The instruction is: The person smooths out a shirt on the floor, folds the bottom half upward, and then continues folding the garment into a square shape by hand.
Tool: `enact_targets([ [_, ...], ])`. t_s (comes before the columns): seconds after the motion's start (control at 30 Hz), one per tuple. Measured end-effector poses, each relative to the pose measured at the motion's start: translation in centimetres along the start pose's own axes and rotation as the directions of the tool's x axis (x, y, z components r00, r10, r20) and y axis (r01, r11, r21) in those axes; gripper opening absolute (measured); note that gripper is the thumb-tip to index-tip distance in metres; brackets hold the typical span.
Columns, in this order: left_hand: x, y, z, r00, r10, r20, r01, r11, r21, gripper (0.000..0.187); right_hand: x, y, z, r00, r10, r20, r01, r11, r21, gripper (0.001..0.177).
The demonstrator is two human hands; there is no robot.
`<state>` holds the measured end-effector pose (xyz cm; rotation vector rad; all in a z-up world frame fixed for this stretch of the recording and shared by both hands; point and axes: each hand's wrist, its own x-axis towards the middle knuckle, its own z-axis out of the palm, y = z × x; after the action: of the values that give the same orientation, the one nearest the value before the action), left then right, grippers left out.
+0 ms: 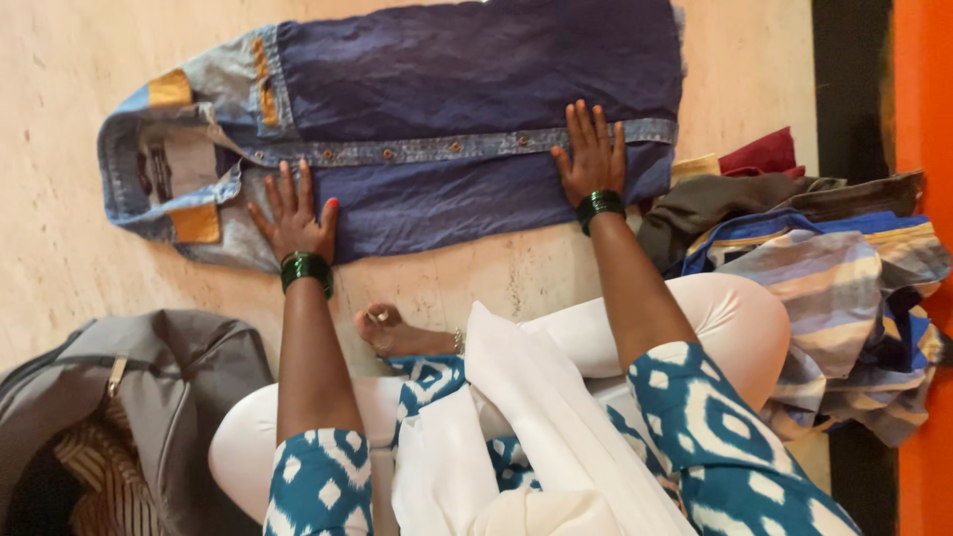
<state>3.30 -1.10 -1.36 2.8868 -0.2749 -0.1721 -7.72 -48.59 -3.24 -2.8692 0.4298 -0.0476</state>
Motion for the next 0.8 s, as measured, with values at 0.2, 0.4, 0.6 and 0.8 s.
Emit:
enact_targets([
  [0.2, 0.3, -0.9, 1.1, 1.0, 0.013, -0.002, -0.012, 1.0, 0.01, 0.074, 0.0, 0.3, 0.2, 1.0, -0.014, -0.024, 0.013, 1.0, -0.023, 0.067],
  [0.4, -2.9, -1.0, 2.7, 0.999, -0.047, 0.016, 0.045, 0.994, 0.103, 0.079, -0.1, 0.9, 1.4, 0.996, -0.084, -0.014, 0.083, 0.992, -0.094, 0.07],
  [0.6, -6.0, 1.3, 4.3, 0.987, -0.144, -0.065, 0.15, 0.984, 0.096, 0.078, 0.2, 2.7, 2.1, 0.999, 0.019, -0.04, -0.017, 0.999, 0.033, 0.065],
  [0.8, -5.6, 1.4, 5.7, 0.982, -0.136, -0.13, 0.146, 0.987, 0.073, 0.072, 3.3, 9.4, 3.8, 0.789, 0.46, -0.406, -0.415, 0.888, 0.199, 0.075],
])
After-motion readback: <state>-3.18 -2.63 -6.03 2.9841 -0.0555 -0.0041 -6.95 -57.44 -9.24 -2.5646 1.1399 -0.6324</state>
